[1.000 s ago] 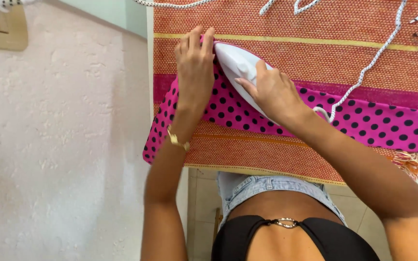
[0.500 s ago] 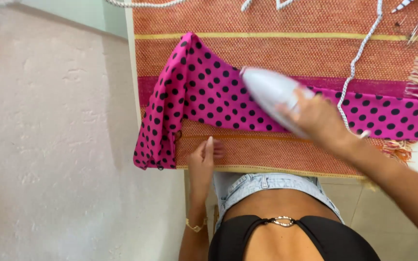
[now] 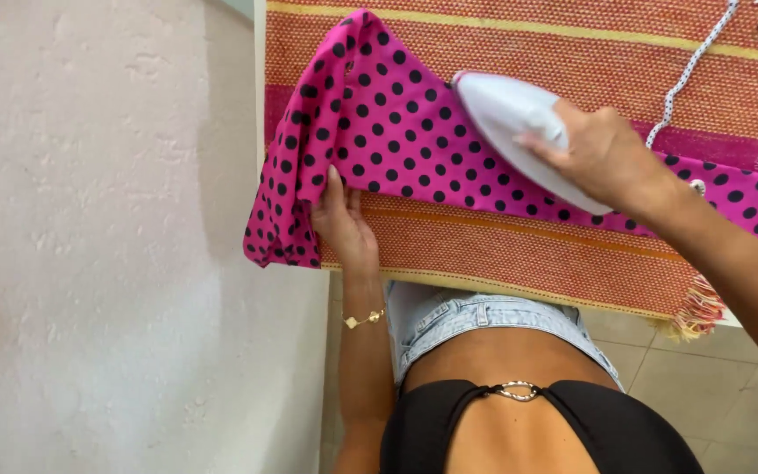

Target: Ironing and folding a pink polka-dot fabric strip on a colorful mat to prepare it for garment assembly.

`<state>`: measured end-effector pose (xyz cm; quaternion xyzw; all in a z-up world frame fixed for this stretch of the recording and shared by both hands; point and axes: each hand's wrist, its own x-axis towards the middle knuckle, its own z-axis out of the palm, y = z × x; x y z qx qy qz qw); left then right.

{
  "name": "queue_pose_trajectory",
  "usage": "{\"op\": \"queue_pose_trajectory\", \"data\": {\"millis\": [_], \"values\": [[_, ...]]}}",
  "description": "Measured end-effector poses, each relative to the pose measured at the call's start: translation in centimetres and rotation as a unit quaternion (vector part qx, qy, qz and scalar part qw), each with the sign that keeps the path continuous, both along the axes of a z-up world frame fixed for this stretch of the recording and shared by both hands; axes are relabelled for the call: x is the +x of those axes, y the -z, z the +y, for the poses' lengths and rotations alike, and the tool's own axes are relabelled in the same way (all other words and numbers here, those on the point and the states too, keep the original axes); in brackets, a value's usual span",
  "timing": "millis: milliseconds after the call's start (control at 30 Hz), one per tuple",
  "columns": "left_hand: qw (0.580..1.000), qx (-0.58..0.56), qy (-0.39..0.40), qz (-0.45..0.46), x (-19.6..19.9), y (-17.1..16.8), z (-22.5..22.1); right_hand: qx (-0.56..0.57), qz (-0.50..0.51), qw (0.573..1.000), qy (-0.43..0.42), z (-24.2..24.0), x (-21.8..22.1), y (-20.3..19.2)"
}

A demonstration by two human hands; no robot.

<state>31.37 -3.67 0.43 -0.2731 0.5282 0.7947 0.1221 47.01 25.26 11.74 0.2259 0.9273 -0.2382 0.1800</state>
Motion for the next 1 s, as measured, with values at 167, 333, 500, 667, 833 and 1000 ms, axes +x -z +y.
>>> {"op": "queue_pose_trajectory", "data": {"millis": [167, 333, 500, 667, 833, 1000], "values": [[0.903, -0.397, 0.073, 0.148, 0.0, 4.5, -4.3, -0.064, -0.118, 0.986, -0.099, -6.5, 0.2, 1.1], [0.817, -0.518, 0.062, 0.244, -1.0, 1.3, -2.7, 0.026, -0.017, 0.997, -0.075, -3.6, -5.9, 2.5], [0.831, -0.505, 0.064, 0.225, -1.3, 1.0, -2.5, -0.018, -0.055, 0.991, -0.119, -8.3, -5.2, 2.9], [0.819, -0.512, 0.056, 0.254, -1.2, 1.1, -2.6, 0.006, -0.023, 0.993, -0.113, -8.1, -6.8, 4.0], [0.815, -0.513, 0.058, 0.264, -1.3, 2.1, -3.1, -0.056, -0.066, 0.985, -0.149, -10.2, -5.0, 3.9], [0.815, -0.511, 0.067, 0.265, -0.9, 1.9, -3.3, -0.019, -0.034, 0.990, -0.134, -9.9, -7.2, 4.0]]}}
